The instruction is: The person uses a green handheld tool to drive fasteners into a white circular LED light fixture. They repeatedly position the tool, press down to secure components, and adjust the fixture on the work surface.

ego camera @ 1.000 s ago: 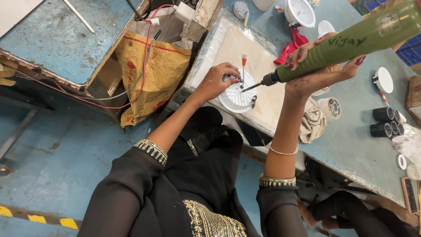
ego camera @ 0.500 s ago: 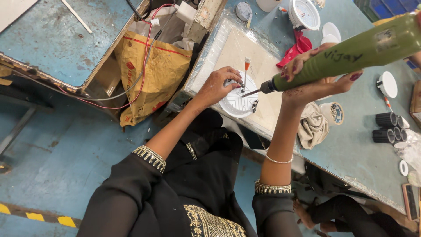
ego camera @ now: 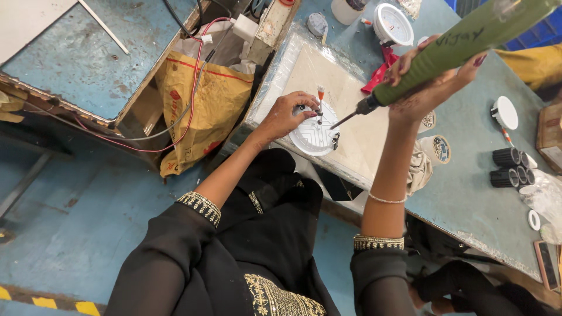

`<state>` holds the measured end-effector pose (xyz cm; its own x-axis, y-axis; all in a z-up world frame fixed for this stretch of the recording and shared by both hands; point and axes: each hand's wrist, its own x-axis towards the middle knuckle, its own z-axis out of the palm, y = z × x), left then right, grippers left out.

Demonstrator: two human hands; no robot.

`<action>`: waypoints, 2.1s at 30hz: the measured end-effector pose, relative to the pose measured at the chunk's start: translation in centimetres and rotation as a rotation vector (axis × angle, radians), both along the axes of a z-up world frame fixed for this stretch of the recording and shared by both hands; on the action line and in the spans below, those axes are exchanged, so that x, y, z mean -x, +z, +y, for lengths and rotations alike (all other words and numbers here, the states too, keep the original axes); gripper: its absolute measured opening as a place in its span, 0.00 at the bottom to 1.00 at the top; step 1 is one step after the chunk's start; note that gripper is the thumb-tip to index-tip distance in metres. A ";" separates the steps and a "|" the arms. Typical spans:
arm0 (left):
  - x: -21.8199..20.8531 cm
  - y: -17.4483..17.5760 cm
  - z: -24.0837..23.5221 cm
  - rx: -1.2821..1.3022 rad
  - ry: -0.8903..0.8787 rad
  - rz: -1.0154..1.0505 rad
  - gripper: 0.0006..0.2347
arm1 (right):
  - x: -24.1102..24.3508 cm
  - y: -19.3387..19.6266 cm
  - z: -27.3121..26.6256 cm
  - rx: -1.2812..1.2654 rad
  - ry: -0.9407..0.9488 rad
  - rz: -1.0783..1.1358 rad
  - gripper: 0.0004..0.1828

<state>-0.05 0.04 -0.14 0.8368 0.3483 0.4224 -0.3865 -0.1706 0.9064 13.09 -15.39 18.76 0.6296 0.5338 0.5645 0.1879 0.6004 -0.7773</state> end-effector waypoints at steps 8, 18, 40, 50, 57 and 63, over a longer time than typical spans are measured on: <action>-0.2 -0.6 0.0 0.001 -0.011 -0.047 0.08 | -1.4 2.6 -1.7 0.255 -0.494 -0.698 0.32; -0.3 -0.2 -0.1 0.008 -0.035 -0.079 0.08 | 6.7 -10.0 -2.1 1.026 -0.371 -0.589 0.16; -0.2 0.2 0.3 0.017 -0.025 -0.024 0.07 | 2.2 -10.2 -2.8 1.138 -0.131 -0.374 0.06; -0.7 -0.2 -0.2 0.082 -0.012 0.009 0.07 | 3.6 -11.2 -2.6 1.125 -0.335 -0.343 0.05; -0.6 -0.2 -0.1 0.064 -0.005 0.012 0.07 | 4.2 -11.9 -1.9 1.093 -0.426 -0.543 0.05; -0.7 0.0 0.1 0.013 -0.006 0.014 0.07 | 5.2 -11.5 -1.7 1.114 -0.447 -0.491 0.08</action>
<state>0.62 0.15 -0.14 0.8448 0.3481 0.4064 -0.3751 -0.1565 0.9137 7.89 -17.06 7.22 0.7289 0.6614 0.1769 0.6094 -0.5091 -0.6078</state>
